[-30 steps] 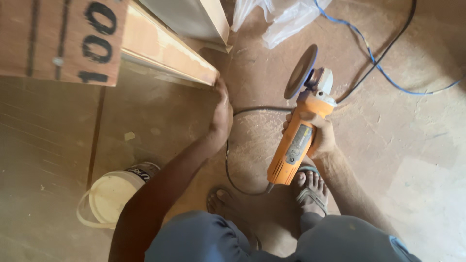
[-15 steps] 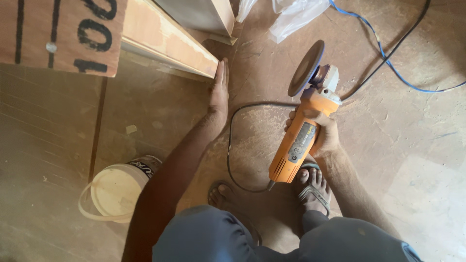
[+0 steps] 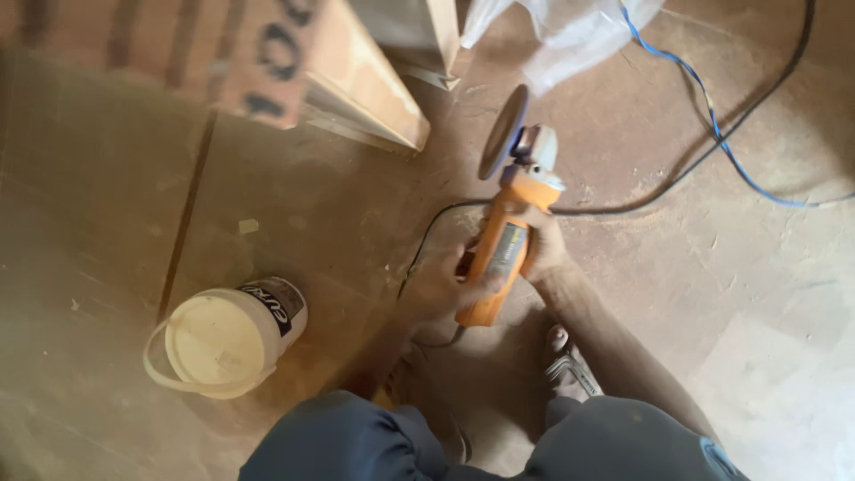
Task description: The person uses an electric angle grinder with a sanding disc to smooth the edges and surfaces of a wooden frame structure. They hold the frame with one hand while operating the tool with the other, moving along the edges and corners to remove roughness.
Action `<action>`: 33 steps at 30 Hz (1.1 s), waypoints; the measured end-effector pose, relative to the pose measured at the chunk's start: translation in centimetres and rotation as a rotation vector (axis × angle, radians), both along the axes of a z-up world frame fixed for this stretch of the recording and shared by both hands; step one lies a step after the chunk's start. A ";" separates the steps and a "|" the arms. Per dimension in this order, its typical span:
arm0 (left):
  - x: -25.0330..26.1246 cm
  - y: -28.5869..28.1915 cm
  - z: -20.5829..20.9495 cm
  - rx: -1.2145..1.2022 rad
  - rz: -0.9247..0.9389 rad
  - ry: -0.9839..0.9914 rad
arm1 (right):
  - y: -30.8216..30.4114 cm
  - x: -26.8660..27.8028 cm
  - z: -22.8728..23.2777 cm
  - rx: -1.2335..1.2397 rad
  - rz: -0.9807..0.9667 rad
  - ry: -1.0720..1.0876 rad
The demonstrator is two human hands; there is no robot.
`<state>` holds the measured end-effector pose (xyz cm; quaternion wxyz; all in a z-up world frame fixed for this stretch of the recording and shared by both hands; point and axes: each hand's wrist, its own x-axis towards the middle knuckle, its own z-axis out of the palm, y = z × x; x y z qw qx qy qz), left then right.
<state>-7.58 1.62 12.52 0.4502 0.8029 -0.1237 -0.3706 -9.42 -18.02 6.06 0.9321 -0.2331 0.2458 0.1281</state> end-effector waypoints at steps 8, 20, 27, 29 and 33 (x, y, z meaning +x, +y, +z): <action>-1.1 -1.4 -0.1 0.036 0.323 -0.142 | 3.4 2.8 -0.8 0.051 0.044 -0.003; -0.7 -1.4 0.7 0.141 0.352 -0.054 | 4.5 4.2 0.2 0.036 0.084 0.017; -0.1 0.3 -1.5 0.120 0.385 -0.119 | 6.2 5.3 -1.1 0.034 0.106 0.014; 0.1 0.7 -2.2 0.118 0.372 -0.151 | 6.4 5.4 -1.6 0.013 0.089 0.022; 0.9 1.7 -3.0 0.095 0.341 -0.119 | 7.0 5.7 -2.5 0.011 0.061 0.004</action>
